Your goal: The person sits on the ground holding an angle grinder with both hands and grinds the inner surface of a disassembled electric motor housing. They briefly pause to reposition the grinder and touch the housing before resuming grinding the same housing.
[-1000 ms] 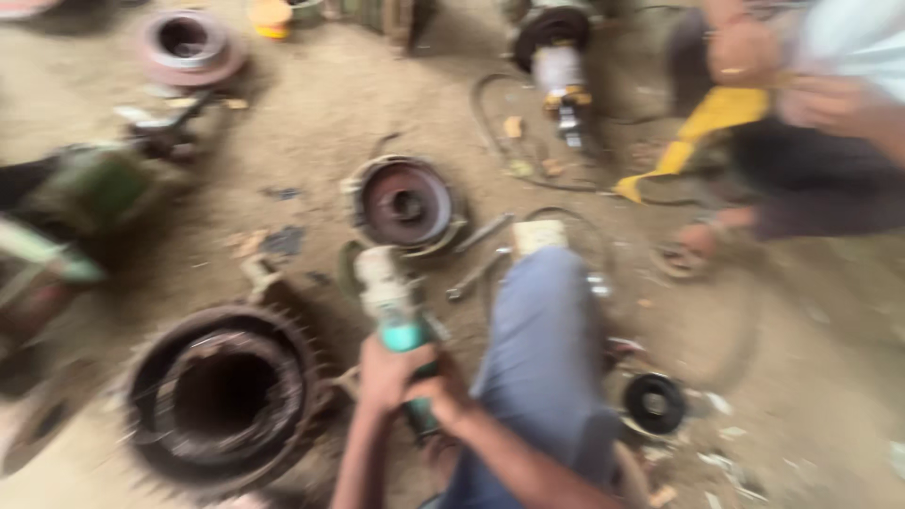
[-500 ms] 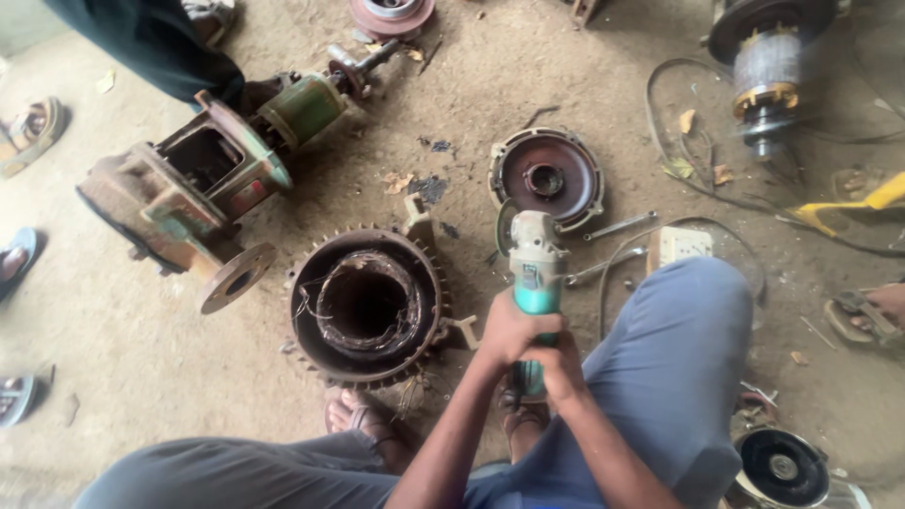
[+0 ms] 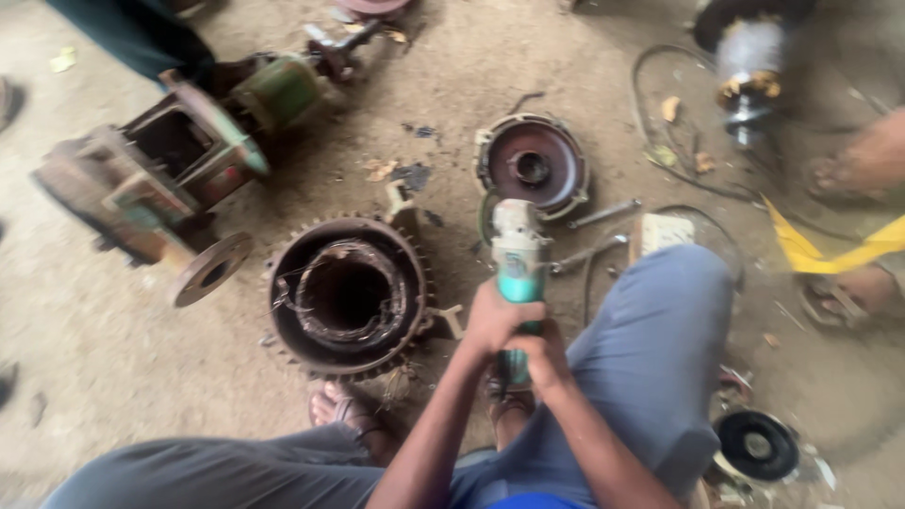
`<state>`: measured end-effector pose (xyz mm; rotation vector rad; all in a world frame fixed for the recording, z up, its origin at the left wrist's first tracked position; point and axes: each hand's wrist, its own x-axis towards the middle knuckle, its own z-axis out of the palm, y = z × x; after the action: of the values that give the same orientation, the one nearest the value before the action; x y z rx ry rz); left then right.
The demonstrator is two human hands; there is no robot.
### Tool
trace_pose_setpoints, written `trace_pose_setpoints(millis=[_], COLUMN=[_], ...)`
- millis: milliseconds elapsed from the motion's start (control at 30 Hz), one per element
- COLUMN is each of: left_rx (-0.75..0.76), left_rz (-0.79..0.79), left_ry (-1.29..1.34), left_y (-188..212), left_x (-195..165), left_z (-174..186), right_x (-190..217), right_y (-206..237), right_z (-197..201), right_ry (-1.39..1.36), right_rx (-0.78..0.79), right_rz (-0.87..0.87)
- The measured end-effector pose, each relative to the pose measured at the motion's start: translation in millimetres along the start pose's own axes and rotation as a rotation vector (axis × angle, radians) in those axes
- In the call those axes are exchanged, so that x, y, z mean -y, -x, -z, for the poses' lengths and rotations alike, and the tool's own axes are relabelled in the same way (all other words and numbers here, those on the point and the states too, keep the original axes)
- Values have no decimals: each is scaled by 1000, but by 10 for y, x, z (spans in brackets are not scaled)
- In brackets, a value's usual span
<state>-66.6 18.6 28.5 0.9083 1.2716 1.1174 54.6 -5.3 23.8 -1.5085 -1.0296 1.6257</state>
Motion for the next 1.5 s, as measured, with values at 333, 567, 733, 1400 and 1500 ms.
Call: trace_pose_setpoints(millis=[333, 567, 733, 1400, 1500], left_rx=[24, 41, 32, 58, 40], left_rz=[40, -8, 32, 271, 254], left_ry=[12, 77, 155, 604, 590], left_y=[-1, -26, -33, -17, 75], left_x=[-11, 53, 83, 137, 78], left_z=[-25, 21, 15, 16, 23], right_x=[106, 62, 51, -197, -143], right_y=[50, -4, -38, 66, 109], right_z=[-6, 10, -5, -10, 36], right_ry=[-39, 62, 14, 38, 103], right_rx=[25, 2, 31, -88, -78], right_rz=[99, 29, 52, 65, 40])
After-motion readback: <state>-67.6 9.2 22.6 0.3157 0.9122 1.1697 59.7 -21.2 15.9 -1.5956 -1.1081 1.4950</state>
